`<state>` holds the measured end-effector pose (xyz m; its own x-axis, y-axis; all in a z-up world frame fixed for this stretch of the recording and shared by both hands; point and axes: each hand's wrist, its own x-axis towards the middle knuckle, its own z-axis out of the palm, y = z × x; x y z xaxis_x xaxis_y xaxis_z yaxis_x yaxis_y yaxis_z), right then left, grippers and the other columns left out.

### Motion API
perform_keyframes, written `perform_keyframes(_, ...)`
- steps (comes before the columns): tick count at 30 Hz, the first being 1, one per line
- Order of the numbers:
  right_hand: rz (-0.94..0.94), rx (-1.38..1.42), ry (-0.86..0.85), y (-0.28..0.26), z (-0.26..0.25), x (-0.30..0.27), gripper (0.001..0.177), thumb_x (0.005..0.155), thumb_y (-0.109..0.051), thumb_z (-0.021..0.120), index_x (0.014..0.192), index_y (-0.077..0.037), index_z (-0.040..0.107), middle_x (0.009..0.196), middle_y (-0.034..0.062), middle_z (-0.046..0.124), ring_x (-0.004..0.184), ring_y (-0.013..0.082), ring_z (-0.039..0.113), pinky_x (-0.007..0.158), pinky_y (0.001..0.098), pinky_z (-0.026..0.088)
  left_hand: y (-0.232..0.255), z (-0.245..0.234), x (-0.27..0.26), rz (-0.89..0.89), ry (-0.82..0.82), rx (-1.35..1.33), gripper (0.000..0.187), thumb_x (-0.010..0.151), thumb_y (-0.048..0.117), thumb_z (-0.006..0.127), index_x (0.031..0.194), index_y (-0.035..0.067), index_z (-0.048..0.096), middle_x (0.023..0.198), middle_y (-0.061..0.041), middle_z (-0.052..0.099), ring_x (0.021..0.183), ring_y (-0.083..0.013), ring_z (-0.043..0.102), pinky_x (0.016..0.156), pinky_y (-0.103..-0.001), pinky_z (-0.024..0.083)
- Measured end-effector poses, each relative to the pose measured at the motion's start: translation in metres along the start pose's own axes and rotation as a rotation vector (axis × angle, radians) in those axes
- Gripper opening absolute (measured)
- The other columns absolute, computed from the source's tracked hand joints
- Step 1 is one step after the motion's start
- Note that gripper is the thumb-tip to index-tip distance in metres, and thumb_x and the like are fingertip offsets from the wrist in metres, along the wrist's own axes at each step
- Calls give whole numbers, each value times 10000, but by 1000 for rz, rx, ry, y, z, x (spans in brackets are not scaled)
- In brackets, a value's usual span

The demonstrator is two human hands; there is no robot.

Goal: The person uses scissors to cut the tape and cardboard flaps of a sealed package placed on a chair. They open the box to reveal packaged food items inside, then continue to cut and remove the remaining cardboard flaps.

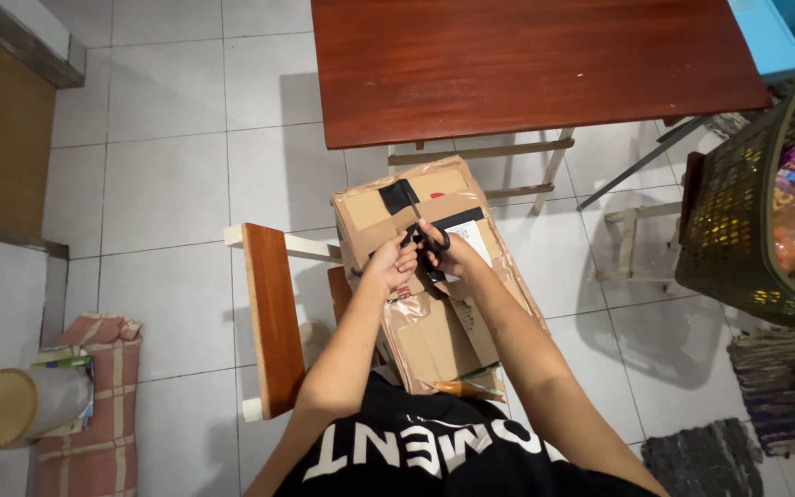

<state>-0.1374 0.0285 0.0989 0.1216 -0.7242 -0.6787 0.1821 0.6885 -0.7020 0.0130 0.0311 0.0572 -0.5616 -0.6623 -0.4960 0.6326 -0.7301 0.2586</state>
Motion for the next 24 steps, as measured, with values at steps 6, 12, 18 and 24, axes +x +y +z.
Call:
perform_keyframes(6, 12, -11, 18, -15, 10, -26, 590, 777, -631, 840, 738, -121, 547, 511, 55, 516, 429, 204, 536, 473, 269, 309, 2, -8, 4, -32, 33, 78, 374, 1120, 338, 339, 807, 138, 376, 590, 141, 146, 316, -8, 214, 307, -140, 202)
perform_keyframes(12, 81, 70, 1, -1, 2, 11, 652, 722, -695, 856, 812, -165, 486, 606, 80, 557, 533, 261, 569, 540, 307, 357, -13, -12, 16, 53, 97, 227, 299, 1109, 350, 388, 938, 109, 431, 567, 126, 173, 311, -32, 194, 283, -169, 210)
perform_keyframes(18, 51, 79, -20, 8, -1, 16, 619, 755, -672, 850, 781, -146, 524, 543, 75, 536, 472, 238, 550, 523, 275, 355, -8, -5, 6, -1, 63, 184, 318, 1105, 337, 386, 859, 139, 424, 561, 141, 179, 319, -3, 184, 297, -140, 191)
perform_keyframes(24, 53, -4, -51, 1, -8, 5, 658, 740, -694, 844, 784, -81, 610, 466, 40, 502, 378, 143, 505, 476, 193, 368, 30, -29, 8, -95, 4, 93, 284, 1067, 239, 453, 800, 150, 416, 553, 161, 199, 303, 10, 215, 310, -116, 181)
